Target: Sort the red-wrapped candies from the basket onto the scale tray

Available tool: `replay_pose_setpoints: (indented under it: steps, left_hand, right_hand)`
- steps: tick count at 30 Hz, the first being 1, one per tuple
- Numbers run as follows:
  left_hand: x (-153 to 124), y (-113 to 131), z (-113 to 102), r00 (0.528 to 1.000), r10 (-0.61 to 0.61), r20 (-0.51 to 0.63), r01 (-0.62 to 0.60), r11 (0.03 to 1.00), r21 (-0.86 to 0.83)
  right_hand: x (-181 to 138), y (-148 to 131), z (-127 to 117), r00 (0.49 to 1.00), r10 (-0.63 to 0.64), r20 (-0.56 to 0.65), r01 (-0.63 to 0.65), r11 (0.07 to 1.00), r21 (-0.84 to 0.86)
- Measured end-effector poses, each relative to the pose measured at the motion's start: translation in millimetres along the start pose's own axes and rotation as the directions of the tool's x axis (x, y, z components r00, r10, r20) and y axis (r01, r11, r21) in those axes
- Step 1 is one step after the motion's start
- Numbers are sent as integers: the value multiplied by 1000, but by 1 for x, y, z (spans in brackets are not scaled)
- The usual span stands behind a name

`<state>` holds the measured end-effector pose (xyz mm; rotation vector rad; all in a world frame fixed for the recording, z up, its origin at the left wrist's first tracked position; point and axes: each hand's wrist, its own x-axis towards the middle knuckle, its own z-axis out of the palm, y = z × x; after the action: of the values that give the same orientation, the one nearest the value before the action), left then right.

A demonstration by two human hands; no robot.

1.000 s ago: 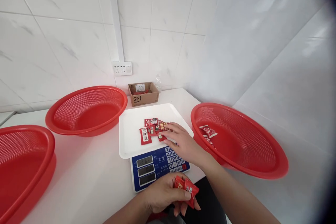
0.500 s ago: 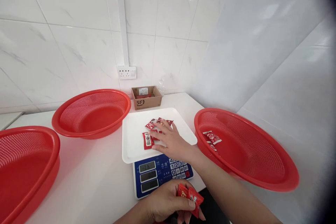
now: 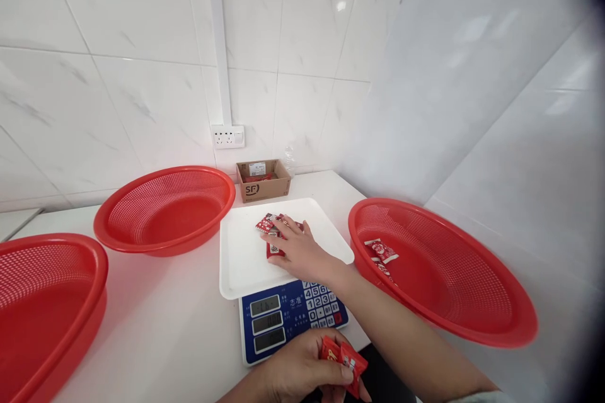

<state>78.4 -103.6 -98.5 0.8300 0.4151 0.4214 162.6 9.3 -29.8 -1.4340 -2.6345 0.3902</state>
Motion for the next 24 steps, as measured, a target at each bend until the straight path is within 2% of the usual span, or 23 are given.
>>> replay_pose_setpoints:
  steps: [3, 8, 11, 14, 17, 20, 22, 24]
  left_hand:
    - [0, -2, -1, 1000, 5, -9, -5, 1000, -1]
    - [0, -2, -4, 1000, -8, -26, 8, 1000, 6]
    - [0, 0, -3, 1000, -9, -13, 9, 1000, 18]
    - [0, 2, -2, 1000, -14, 5, 14, 999, 47]
    - [0, 1, -4, 1000, -22, -2, 23, 999, 43]
    - [1, -2, -6, 1000, -28, -12, 28, 1000, 5]
    - [2, -4, -9, 1000, -22, -10, 22, 1000, -17]
    - [3, -7, -10, 1000, -18, -5, 18, 999, -43]
  right_hand:
    - [9, -2, 0, 997, -63, 50, 62, 998, 17]
    - [29, 12, 0, 993, -16, 116, 14, 1000, 22]
    - [32, 22, -2, 995, 46, 85, -47, 999, 8]
    - [26, 25, -7, 996, 93, 3, -93, 995, 34]
    - [4, 25, -15, 991, 87, -102, -73, 988, 137]
    - [-34, 27, -23, 967, 128, -218, -62, 956, 286]
    - [-68, 32, -27, 934, 239, -267, -100, 889, 446]
    - [-103, 38, -27, 907, 369, -205, -165, 758, 631]
